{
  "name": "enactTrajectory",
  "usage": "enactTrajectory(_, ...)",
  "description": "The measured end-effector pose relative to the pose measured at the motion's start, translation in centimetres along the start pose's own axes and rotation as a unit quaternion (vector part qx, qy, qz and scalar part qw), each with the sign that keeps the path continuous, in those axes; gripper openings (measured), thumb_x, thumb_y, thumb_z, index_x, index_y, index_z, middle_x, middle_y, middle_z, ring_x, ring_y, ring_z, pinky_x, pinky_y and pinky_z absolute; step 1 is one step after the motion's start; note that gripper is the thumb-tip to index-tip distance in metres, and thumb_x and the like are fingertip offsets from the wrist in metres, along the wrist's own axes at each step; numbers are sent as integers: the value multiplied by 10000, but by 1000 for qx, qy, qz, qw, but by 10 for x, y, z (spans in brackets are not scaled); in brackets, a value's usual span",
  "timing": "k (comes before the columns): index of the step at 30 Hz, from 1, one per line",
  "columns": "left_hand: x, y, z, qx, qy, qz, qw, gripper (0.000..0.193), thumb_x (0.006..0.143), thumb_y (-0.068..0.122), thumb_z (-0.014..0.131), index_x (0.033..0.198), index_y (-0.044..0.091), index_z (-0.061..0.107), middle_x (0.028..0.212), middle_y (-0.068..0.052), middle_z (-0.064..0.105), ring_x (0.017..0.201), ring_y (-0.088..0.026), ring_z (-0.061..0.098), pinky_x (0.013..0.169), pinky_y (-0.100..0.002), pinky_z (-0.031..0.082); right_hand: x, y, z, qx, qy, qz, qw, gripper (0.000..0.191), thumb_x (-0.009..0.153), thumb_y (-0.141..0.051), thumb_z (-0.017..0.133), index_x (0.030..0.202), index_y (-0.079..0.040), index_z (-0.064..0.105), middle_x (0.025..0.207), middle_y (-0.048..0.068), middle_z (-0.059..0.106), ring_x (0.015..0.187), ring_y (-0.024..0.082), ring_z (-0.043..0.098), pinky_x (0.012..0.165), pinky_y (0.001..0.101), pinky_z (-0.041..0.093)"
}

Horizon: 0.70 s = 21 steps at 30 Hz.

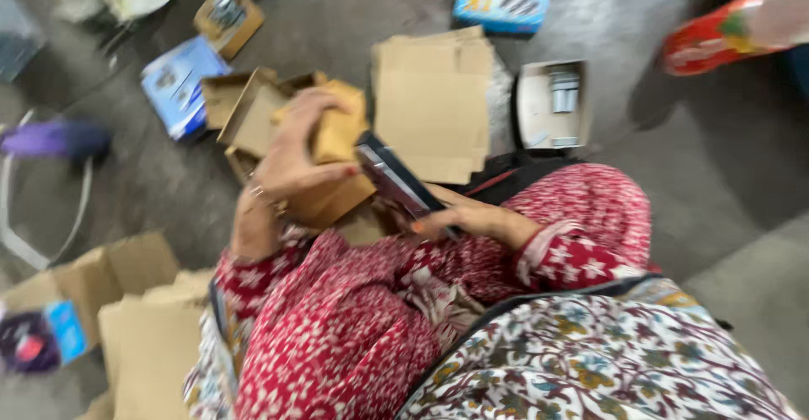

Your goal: The person assembles small cardboard boxes by folding the flaps and securing them with a stapler. They handle multiple flat cardboard pieces, fold them into box shapes, and staple the edges to complete the assembly.

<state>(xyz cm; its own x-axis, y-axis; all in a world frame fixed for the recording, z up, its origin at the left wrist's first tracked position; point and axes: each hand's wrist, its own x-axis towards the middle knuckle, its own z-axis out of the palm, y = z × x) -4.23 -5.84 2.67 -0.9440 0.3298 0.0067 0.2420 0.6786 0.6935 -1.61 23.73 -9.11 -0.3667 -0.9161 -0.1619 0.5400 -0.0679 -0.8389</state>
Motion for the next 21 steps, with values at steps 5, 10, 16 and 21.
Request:
enactTrajectory(5,-13,28,-37,41,111,-32,992,869,756,550,804,1438,72,558,1414,-132,533,1354,-302,467,1224,-443,355,31,-23,-22,-386,270,-107,876,923,801,-280,811,1537,4,331,1542,285,427,1428,384,418,1185,431,338)
enactTrajectory(10,-9,44,-24,-137,141,56,979,1050,806,703,735,1516,36,343,1464,-167,447,1330,-325,468,1161,-426,392,31,-40,-38,-547,421,48,722,780,658,-271,793,1382,-90,565,1136,209,622,1088,399,588,944,482,483)
enactTrajectory(16,57,-1,-34,-186,-108,29,976,1032,800,611,728,1533,27,295,1481,-190,432,1356,-335,441,1158,-426,363,26,-45,-33,-82,412,-171,891,377,1078,-353,655,1261,-26,607,1224,112,537,1110,268,506,967,398,411)
enactTrajectory(21,96,-42,9,-53,-423,-64,902,1024,795,534,723,1547,18,255,1495,-208,419,1377,-344,418,1156,-426,339,13,-59,-35,213,285,-188,916,438,884,-144,756,1289,-66,609,1179,-6,671,1047,107,639,886,285,538)
